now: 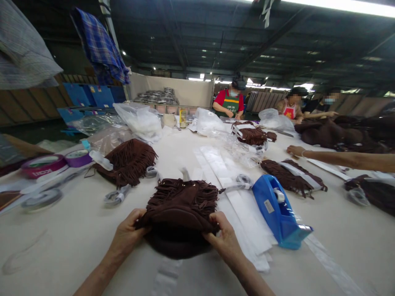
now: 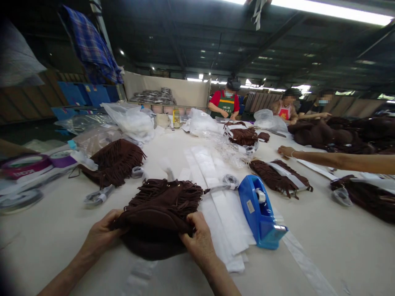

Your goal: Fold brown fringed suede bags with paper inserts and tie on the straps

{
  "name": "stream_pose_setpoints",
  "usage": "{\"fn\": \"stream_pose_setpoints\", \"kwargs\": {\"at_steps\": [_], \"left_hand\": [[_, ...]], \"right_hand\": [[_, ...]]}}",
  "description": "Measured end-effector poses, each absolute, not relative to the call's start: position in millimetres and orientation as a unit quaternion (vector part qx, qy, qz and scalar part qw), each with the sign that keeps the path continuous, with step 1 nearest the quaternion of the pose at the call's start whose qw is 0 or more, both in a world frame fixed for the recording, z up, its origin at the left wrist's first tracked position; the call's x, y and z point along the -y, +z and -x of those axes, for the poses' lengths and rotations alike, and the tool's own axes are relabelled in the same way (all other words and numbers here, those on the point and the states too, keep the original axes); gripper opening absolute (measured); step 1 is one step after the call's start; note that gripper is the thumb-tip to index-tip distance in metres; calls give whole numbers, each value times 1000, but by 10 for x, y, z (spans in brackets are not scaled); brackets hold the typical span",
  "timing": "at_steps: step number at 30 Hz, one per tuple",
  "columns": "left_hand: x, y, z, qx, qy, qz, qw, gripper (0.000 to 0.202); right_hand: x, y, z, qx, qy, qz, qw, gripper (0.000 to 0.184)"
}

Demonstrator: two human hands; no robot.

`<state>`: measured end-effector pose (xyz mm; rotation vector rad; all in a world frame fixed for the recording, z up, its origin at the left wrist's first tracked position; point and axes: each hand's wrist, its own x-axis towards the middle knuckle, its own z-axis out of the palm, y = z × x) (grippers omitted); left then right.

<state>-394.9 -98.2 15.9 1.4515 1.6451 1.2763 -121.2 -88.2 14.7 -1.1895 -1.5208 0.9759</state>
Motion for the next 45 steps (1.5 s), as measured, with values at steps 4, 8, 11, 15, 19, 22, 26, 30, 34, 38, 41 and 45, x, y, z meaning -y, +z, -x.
{"fn": "stream_pose_setpoints", "kwargs": {"at_steps": [4,8,11,15,19,22,26,30,34,38,41,45], "left_hand": [[975,228,3919,-623,446,-592,249,17],[984,272,3908,-610,393,-637,259,10],[980,201,3918,-605,388,-646,257,9],[967,54,3943,-583,402,-666,233,17],[987,22,3960,-551,408,-702,192,16],[1007,19,3951,-534,406,-725,152,15],[1005,-27,3976,-524,394,-748,104,14],[1060,41,4039,-529,374,-761,35,7],[1165,373,3843,-496,303,-797,-163,46],[1078,659,3448,-384,260,-879,-115,22],[936,617,3300,-354,266,-891,-102,18],[886,382,3319,-328,289,-889,-136,26]], "right_hand": [[852,197,1181,685,331,452,465,9],[802,92,1155,680,329,457,470,12],[792,-55,1139,682,323,455,473,15],[799,-171,1131,701,298,440,476,17],[807,-174,1104,724,279,429,462,20],[818,-190,1090,735,262,427,457,22],[839,-212,1107,753,227,422,450,24],[854,-208,1141,769,169,424,448,25],[859,-229,1154,772,156,422,449,24],[866,-272,1141,762,170,433,451,26],[874,-274,1142,757,183,430,456,26],[886,-235,1167,755,176,429,463,25]]}}
